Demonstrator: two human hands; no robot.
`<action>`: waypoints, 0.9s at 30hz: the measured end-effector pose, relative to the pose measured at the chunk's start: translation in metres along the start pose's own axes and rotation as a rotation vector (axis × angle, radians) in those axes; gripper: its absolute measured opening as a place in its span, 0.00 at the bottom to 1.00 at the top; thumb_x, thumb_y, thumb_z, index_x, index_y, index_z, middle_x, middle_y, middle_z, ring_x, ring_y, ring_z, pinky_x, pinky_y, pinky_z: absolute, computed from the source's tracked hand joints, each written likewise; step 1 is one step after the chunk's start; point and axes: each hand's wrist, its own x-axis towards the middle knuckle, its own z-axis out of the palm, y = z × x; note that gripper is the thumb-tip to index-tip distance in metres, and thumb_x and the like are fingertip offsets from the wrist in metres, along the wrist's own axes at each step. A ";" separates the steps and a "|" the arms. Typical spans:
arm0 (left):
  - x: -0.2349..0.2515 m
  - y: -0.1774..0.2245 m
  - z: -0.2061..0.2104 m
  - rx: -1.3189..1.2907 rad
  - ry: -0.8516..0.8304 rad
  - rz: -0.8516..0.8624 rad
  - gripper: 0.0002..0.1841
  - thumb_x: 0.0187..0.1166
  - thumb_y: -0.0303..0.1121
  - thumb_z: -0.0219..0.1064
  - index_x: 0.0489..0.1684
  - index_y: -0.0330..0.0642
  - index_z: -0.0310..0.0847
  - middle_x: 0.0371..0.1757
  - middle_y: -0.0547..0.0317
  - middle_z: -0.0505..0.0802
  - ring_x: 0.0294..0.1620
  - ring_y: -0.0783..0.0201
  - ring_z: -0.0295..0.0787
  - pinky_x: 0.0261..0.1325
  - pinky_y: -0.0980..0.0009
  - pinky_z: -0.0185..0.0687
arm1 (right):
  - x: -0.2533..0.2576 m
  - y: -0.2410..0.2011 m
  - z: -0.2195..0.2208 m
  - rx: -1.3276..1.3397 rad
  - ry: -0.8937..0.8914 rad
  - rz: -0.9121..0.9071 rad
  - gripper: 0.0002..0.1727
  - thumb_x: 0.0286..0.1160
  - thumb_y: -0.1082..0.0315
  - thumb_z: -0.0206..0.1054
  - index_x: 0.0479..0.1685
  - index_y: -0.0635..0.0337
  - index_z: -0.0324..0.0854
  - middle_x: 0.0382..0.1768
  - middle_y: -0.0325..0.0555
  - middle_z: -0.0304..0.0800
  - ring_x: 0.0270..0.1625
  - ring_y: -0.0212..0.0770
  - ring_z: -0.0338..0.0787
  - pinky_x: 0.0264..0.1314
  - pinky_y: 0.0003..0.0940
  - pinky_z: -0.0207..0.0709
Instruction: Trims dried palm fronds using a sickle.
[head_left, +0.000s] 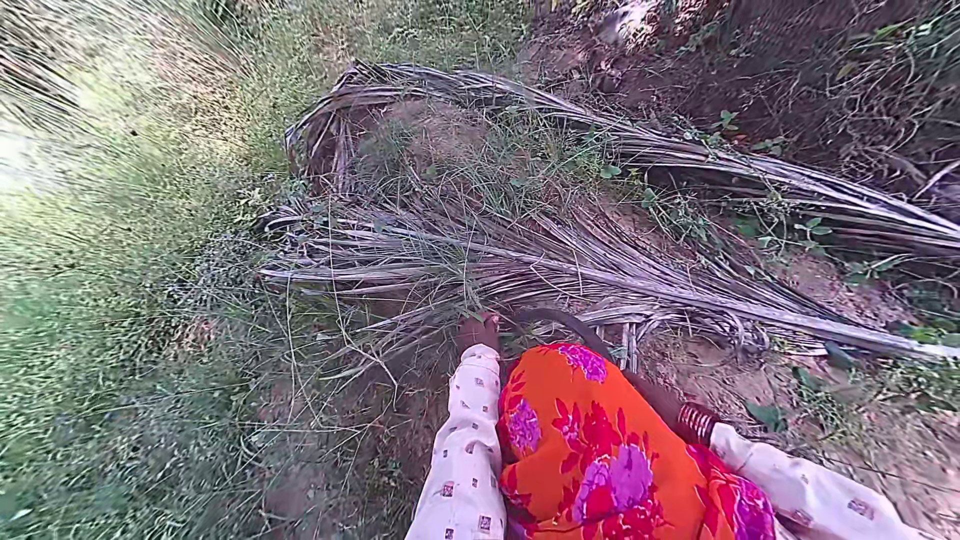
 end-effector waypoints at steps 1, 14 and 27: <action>0.000 -0.001 0.000 0.001 0.003 -0.030 0.20 0.94 0.39 0.54 0.73 0.38 0.82 0.74 0.40 0.87 0.80 0.44 0.80 0.84 0.46 0.67 | -0.003 0.002 -0.003 -0.029 -0.020 0.010 0.32 0.89 0.71 0.58 0.91 0.66 0.53 0.66 0.77 0.82 0.71 0.70 0.83 0.78 0.62 0.68; -0.040 -0.191 0.064 -0.644 0.398 -0.323 0.28 0.87 0.32 0.67 0.82 0.26 0.67 0.76 0.29 0.82 0.81 0.40 0.77 0.85 0.48 0.67 | -0.021 -0.016 -0.017 0.018 0.312 -0.180 0.24 0.91 0.62 0.57 0.79 0.67 0.66 0.42 0.66 0.87 0.45 0.60 0.88 0.55 0.58 0.78; -0.062 -0.080 0.053 -0.216 0.114 -0.211 0.53 0.80 0.53 0.72 0.96 0.35 0.40 0.93 0.37 0.64 0.92 0.45 0.63 0.91 0.51 0.59 | -0.039 -0.146 -0.029 0.006 0.068 -0.118 0.23 0.96 0.73 0.39 0.82 0.75 0.62 0.77 0.66 0.73 0.73 0.40 0.77 0.76 0.29 0.66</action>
